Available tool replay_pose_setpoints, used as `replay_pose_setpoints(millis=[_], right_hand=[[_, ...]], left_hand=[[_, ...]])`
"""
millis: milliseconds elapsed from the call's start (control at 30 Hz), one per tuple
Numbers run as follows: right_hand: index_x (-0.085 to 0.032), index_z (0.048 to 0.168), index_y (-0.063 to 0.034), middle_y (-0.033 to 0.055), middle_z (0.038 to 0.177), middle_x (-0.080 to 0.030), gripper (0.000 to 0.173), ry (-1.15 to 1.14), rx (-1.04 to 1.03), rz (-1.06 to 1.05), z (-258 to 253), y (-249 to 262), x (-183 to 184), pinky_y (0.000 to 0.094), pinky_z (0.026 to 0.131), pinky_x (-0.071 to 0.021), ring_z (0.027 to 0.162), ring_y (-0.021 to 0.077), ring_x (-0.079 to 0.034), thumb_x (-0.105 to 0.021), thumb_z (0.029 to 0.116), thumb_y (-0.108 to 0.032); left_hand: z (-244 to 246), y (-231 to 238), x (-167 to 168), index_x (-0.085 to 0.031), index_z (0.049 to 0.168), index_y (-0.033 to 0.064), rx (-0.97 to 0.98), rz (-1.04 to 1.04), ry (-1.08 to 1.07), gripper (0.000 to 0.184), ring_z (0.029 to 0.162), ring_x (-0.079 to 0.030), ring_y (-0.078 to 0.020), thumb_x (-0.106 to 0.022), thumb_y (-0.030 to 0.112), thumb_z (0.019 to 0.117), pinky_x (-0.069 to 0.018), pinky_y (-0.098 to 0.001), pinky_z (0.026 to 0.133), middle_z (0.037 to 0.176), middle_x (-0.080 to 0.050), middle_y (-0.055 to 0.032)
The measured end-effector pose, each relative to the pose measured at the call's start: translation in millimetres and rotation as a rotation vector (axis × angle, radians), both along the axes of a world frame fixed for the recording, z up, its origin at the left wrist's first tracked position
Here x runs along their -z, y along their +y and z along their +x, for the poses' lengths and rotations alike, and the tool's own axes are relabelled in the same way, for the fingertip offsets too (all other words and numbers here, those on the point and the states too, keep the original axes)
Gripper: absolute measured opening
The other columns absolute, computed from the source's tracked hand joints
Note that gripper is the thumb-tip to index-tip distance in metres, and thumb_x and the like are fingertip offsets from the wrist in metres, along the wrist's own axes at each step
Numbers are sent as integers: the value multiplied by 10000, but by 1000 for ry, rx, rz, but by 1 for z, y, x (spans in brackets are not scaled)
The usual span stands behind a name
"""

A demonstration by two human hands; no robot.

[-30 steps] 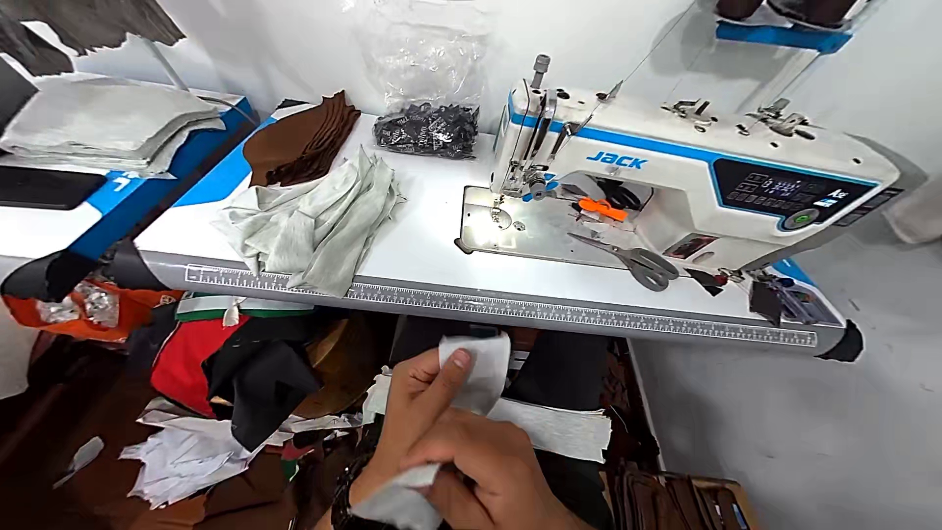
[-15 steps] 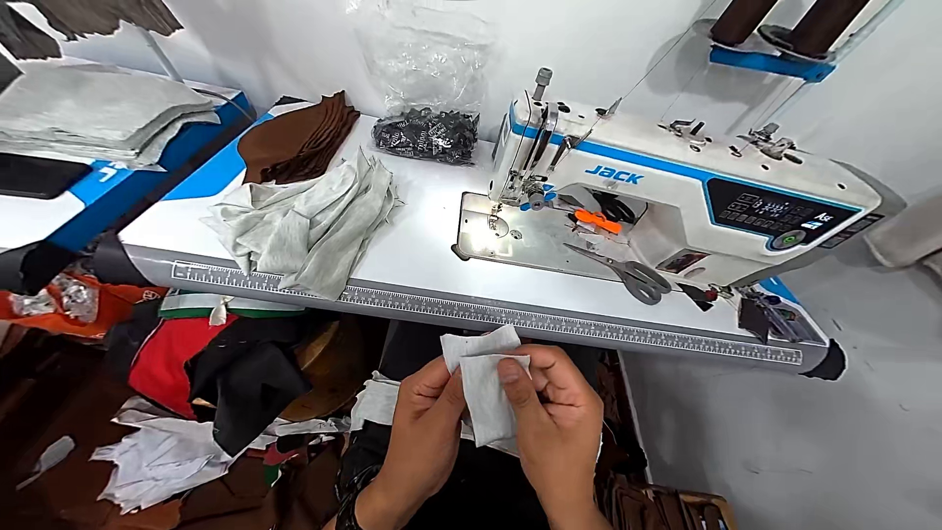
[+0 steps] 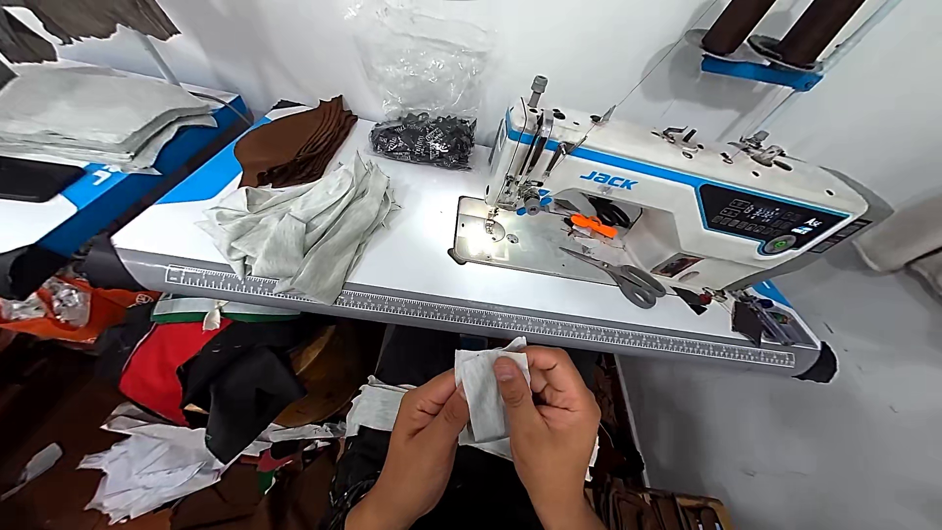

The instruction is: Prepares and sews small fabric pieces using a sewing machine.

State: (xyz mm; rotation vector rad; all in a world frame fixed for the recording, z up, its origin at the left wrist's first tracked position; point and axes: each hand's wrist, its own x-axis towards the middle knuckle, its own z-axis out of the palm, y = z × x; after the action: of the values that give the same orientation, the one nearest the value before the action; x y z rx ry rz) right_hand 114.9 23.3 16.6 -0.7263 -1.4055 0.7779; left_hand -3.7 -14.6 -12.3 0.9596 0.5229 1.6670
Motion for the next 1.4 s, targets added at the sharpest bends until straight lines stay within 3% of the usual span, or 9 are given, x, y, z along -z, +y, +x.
replay_pose_setpoints(millis=[267,400,500,600,667,833,933,1167,1400], right_hand=[[-630,942,-61,-31,665,-649,124,-50,93,31,-3,-1,4,149,510,-520,562,0,-601,-737,928,-122],[-615,990,-68,-46,661,-637,172,-104,162,40,1,-1,6,145,509,-516,568,-1,-603,-748,911,-142],[-645,1131,-101,-25,779,-660,265,-84,51,-82,21,9,11,187,604,-545,674,44,-633,-696,973,-307],[-664,1295,-128,26,1043,-691,493,26,-310,-293,40,17,15,262,824,-560,927,101,-658,-650,970,-498],[-691,1267,-117,42,1153,-699,485,18,-430,-309,38,18,13,301,909,-561,1040,129,-664,-713,933,-468],[-786,991,-83,76,1032,-721,129,51,-222,-163,20,14,11,276,797,-611,923,152,-697,-771,921,-191],[-795,962,-83,64,966,-725,122,97,-201,-161,19,14,14,242,767,-596,877,120,-688,-769,923,-196],[-743,896,-62,6,783,-686,69,-61,75,-5,14,11,18,197,560,-562,630,66,-633,-788,880,-111],[-771,916,-45,10,850,-701,63,-224,210,143,7,3,17,182,581,-585,693,50,-660,-745,875,-85]], left_hand=[[1,-2,0,-727,1220,82,-4,63,7,411,1060,-704,-104,-528,400,1054,-570,-306,960,1142,-747,-47],[5,0,-3,-753,1098,30,-156,-1,73,248,907,-727,-114,-575,197,1051,-612,-309,849,1003,-754,-81],[0,2,-7,-757,1058,36,-173,-36,76,252,901,-729,-130,-570,205,1054,-617,-329,849,979,-749,-87],[-4,3,-10,-762,1059,42,-177,-61,100,238,895,-734,-138,-593,208,1043,-619,-326,843,976,-751,-97],[-5,4,-11,-765,1064,40,-165,-79,113,231,904,-732,-145,-604,203,1038,-617,-323,846,986,-750,-106],[-3,5,-10,-774,1058,53,-246,-38,228,228,958,-718,-142,-608,208,1037,-601,-304,871,1035,-747,-86],[-6,6,-9,-790,1027,88,-382,23,361,175,965,-710,-126,-658,200,1005,-602,-264,852,1037,-743,-53],[-9,10,-6,-781,959,91,-592,50,493,89,757,-703,-113,-739,166,939,-622,-241,680,904,-733,-24],[-2,13,-2,-770,921,97,-817,163,688,57,780,-679,-69,-753,151,917,-593,-193,658,900,-709,12]])
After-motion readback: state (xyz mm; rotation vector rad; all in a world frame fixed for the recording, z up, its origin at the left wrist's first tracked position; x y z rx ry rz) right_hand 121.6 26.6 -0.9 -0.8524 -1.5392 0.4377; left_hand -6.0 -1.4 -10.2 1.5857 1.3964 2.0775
